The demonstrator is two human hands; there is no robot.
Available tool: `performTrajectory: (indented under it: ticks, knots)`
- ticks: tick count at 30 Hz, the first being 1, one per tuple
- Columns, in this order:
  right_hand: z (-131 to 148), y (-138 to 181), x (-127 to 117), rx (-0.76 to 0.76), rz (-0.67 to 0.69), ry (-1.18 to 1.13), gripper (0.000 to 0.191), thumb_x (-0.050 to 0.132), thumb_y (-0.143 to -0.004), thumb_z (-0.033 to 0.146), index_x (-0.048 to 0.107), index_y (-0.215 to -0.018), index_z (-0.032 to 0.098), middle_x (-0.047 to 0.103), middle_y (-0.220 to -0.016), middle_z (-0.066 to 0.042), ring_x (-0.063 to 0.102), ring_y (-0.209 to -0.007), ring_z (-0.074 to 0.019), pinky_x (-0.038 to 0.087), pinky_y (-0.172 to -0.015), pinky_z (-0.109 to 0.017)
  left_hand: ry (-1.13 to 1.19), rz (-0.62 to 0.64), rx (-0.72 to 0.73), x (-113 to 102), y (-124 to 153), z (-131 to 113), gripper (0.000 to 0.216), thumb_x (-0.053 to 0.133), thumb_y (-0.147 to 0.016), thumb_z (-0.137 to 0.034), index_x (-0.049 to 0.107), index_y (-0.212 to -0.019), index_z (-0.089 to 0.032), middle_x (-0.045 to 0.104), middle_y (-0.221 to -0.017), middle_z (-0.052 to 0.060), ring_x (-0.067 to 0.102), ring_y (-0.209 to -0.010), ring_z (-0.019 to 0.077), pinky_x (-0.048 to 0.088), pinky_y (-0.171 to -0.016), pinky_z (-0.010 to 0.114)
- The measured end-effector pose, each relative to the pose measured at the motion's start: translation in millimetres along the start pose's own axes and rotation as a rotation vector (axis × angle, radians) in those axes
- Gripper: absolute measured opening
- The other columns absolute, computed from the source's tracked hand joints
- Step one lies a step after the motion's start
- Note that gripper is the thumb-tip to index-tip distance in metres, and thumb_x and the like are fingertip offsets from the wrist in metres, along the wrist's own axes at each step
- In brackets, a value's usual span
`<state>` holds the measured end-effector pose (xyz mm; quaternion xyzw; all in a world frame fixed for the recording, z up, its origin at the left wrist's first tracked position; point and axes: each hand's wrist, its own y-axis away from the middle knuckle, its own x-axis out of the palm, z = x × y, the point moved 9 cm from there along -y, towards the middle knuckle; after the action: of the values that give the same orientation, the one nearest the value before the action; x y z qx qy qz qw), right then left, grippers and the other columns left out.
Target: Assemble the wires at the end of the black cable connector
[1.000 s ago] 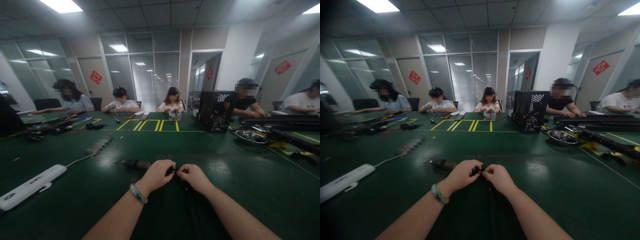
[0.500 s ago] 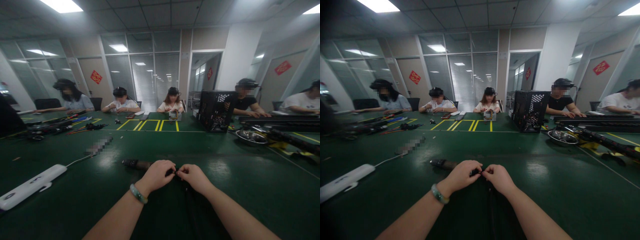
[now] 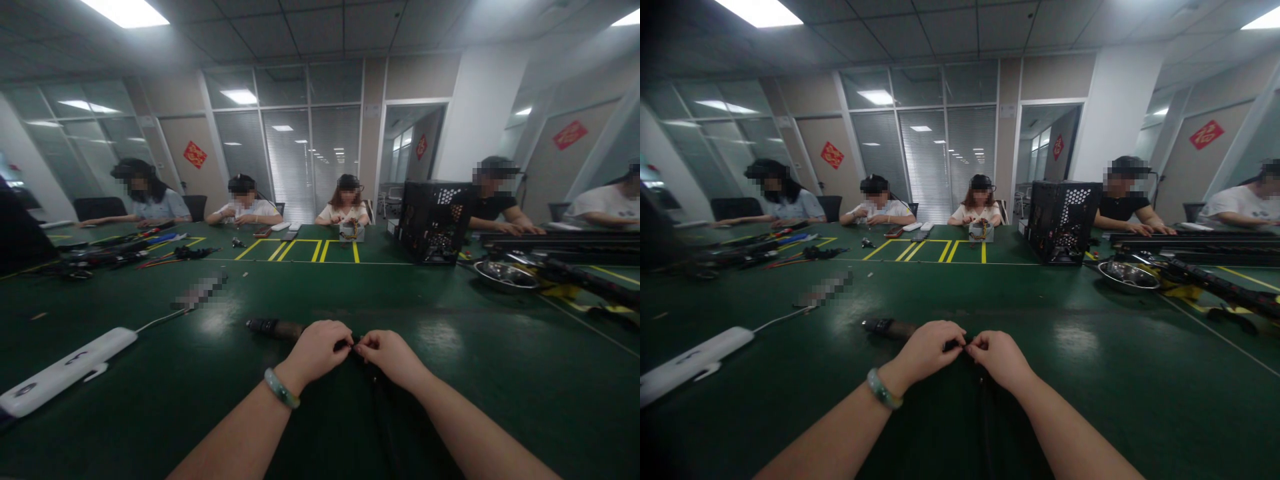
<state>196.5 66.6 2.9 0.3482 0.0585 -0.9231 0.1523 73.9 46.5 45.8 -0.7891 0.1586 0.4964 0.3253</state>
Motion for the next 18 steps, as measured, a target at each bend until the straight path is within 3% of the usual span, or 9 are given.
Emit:
performTrajectory:
  ticks: [11, 18]
  knots:
    - [-7.5, 2.1, -1.4, 0.047, 0.038, -0.006, 0.012, 0.06, -0.079, 0.025, 0.068, -0.082, 0.017, 0.071, -0.076, -0.003, 0.064, -0.065, -0.0151, 0.04, -0.053, -0.02, 0.008, 0.006, -0.009, -1.9, 0.8, 0.1, 0.007, 0.059, -0.086, -0.021, 0.064, -0.089, -0.023, 0.066, -0.1, 0.0, 0.06, -0.094, 0.017, 0.044, -0.088, 0.031]
    - [-6.9, 0.8, 1.3, 0.046, 0.045, -0.062, 0.016, 0.062, -0.081, 0.032, 0.068, -0.081, 0.017, 0.071, -0.074, -0.002, 0.063, -0.064, -0.0142, 0.04, -0.055, -0.02, 0.011, 0.021, -0.018, -0.2, 1.2, 2.6, 0.008, 0.058, -0.087, -0.024, 0.064, -0.092, -0.023, 0.066, -0.102, 0.001, 0.06, -0.095, 0.0178, 0.044, -0.09, 0.032]
